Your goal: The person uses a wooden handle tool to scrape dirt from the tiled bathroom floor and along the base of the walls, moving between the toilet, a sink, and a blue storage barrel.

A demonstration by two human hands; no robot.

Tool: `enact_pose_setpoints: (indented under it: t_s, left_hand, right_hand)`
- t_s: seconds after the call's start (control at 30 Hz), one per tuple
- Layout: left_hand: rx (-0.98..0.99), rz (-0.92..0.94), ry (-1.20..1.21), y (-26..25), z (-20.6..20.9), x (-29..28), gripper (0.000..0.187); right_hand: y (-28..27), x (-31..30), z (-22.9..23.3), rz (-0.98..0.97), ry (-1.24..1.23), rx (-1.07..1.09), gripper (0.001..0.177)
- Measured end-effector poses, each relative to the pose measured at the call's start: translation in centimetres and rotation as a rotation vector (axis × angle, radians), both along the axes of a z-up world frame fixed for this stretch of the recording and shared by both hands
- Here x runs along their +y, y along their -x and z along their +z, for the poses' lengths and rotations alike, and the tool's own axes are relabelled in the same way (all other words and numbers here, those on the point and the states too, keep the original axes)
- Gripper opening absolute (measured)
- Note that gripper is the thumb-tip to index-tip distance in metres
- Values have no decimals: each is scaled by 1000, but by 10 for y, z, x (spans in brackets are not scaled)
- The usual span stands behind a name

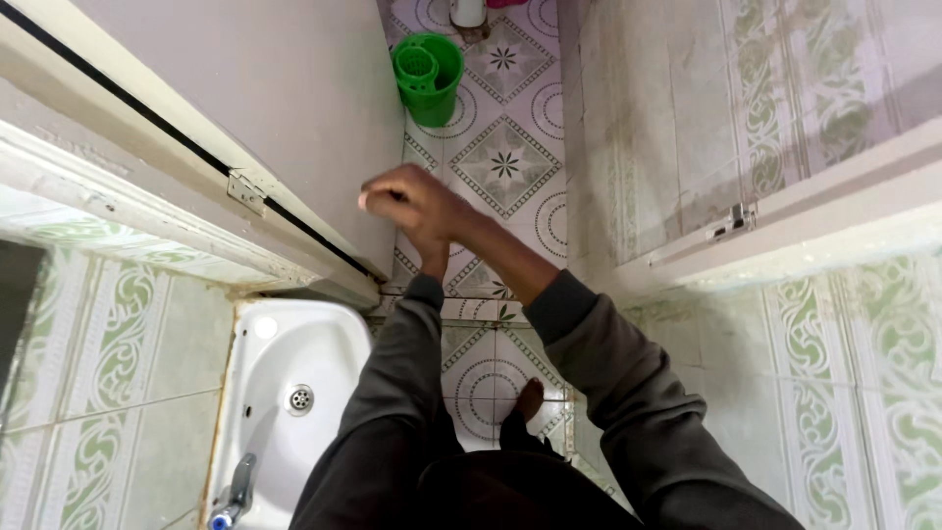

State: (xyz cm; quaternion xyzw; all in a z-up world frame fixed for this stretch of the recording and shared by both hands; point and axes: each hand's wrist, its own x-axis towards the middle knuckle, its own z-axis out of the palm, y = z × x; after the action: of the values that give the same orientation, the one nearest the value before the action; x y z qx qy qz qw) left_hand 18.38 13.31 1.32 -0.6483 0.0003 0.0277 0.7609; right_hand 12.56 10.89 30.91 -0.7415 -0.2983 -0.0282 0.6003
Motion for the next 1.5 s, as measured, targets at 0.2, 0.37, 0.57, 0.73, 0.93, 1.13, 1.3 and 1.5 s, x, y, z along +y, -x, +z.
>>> enact_pose_setpoints:
  t_s: [0.2, 0.37, 0.57, 0.73, 0.93, 1.13, 1.3, 1.5]
  left_hand:
    - [-172, 84, 230, -25, -43, -39, 22]
    - [-317, -373, -887, -13, -76, -45, 19]
    - [-417, -581, -1276, 2, -105, -79, 18]
    - [-486, -602, -1273, -16, -116, -126, 20]
    - [-536, -612, -1278, -10, -123, -165, 25]
    - [-600, -674, -1238, 22, -119, -196, 30]
    - [-683, -683, -1162, 5, -99, -204, 36]
    - [-1134, -399, -2227, -17, -61, -220, 39]
  right_hand:
    - [-16, -40, 5, -93, 38, 71, 32]
    - [-9, -55, -11, 15, 58, -49, 31]
    - [-11, -94, -70, -139, 219, -8, 36]
    - [3, -139, -125, -272, 259, -6, 37]
    - [19, -182, -122, -364, 284, 69, 23]
    - [44, -180, -116, -693, 522, -30, 26]
    - [27, -181, -110, -807, 202, 253, 29]
    - [-11, -230, -81, -1053, -121, -53, 27]
